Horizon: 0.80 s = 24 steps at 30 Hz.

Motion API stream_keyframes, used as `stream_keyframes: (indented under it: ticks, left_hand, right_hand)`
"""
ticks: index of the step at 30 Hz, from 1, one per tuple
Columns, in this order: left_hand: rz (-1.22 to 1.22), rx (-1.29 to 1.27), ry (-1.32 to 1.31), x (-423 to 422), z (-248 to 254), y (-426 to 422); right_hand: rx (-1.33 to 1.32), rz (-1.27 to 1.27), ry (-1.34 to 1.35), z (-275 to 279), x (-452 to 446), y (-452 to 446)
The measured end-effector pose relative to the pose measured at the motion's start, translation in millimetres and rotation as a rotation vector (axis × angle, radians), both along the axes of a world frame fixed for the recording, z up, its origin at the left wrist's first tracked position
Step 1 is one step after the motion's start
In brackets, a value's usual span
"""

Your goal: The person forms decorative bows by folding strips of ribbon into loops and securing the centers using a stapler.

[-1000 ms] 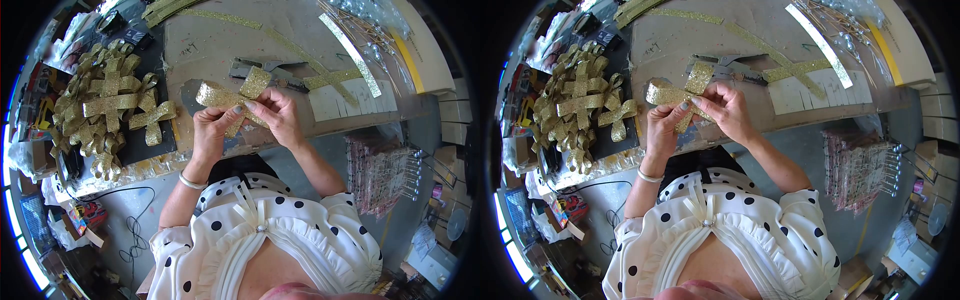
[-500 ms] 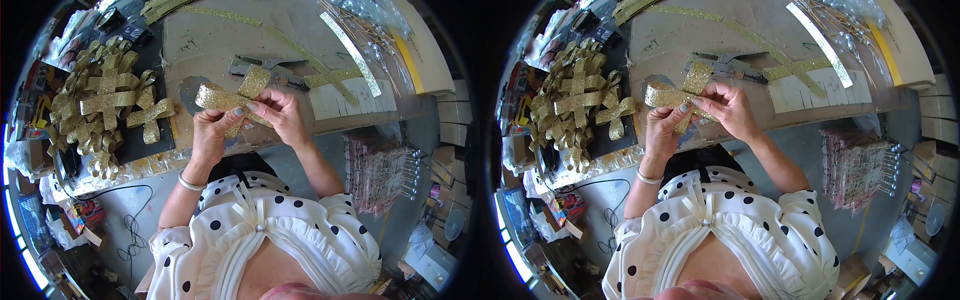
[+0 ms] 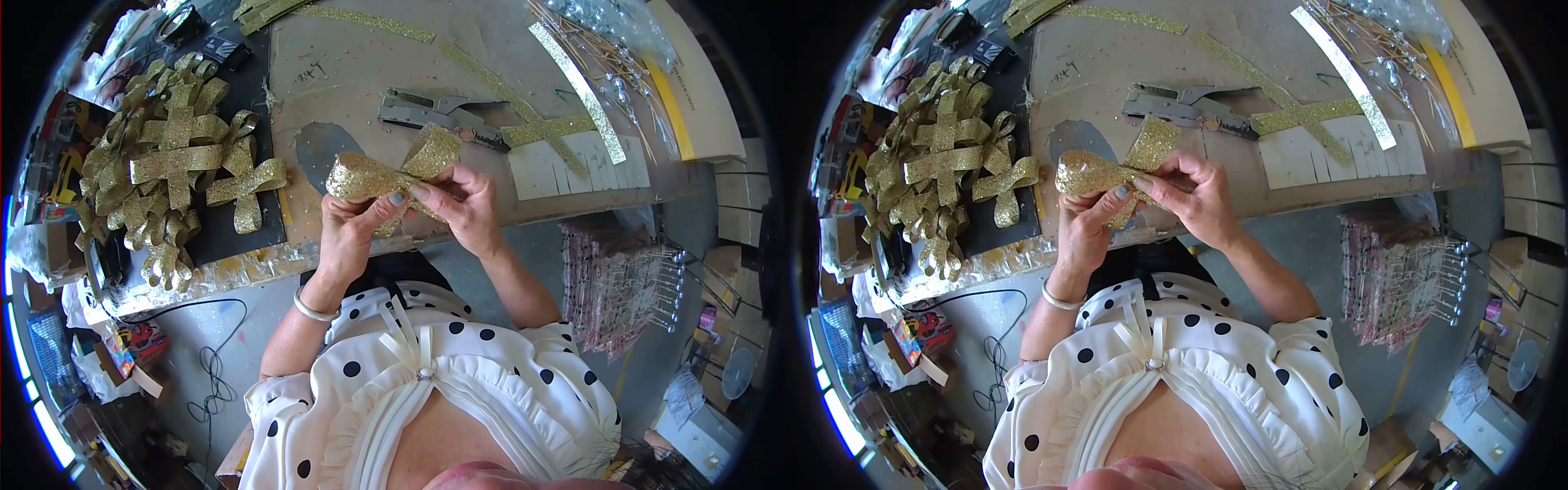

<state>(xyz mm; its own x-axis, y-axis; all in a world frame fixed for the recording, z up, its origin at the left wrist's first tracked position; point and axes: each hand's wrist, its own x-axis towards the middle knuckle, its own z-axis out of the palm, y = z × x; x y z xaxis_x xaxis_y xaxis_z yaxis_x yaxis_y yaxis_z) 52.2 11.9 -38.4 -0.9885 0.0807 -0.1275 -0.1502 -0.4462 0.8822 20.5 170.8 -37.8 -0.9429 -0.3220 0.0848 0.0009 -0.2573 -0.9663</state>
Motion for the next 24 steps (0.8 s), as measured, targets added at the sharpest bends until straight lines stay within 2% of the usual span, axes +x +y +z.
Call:
stream_keyframes:
  ticks: [3,10,14,16,17,24]
  left_hand:
    - [-0.009,0.001,0.009,1.8,-2.1,0.3]
    - [0.023,0.102,-0.094,-0.9,-3.4,1.4]
    - [0.035,0.117,-0.132,-9.1,-5.0,-2.1]
    - [0.042,0.085,-0.090,-16.4,-4.1,-4.4]
    - [0.049,0.075,-0.098,-18.9,-4.8,-5.1]
    - [0.034,0.012,-0.112,-23.6,-2.4,-7.3]
  right_hand:
    - [0.012,-0.068,0.058,-10.3,3.4,-2.6]
    - [0.070,-0.036,0.028,-10.3,-3.4,-1.7]
    - [0.130,0.019,-0.061,-5.1,-18.5,0.2]
    - [0.110,0.203,-0.163,-5.3,-30.3,2.7]
    - [0.021,0.213,-0.209,-5.8,-33.7,0.6]
    - [0.026,0.203,-0.180,9.3,-32.9,-2.2]
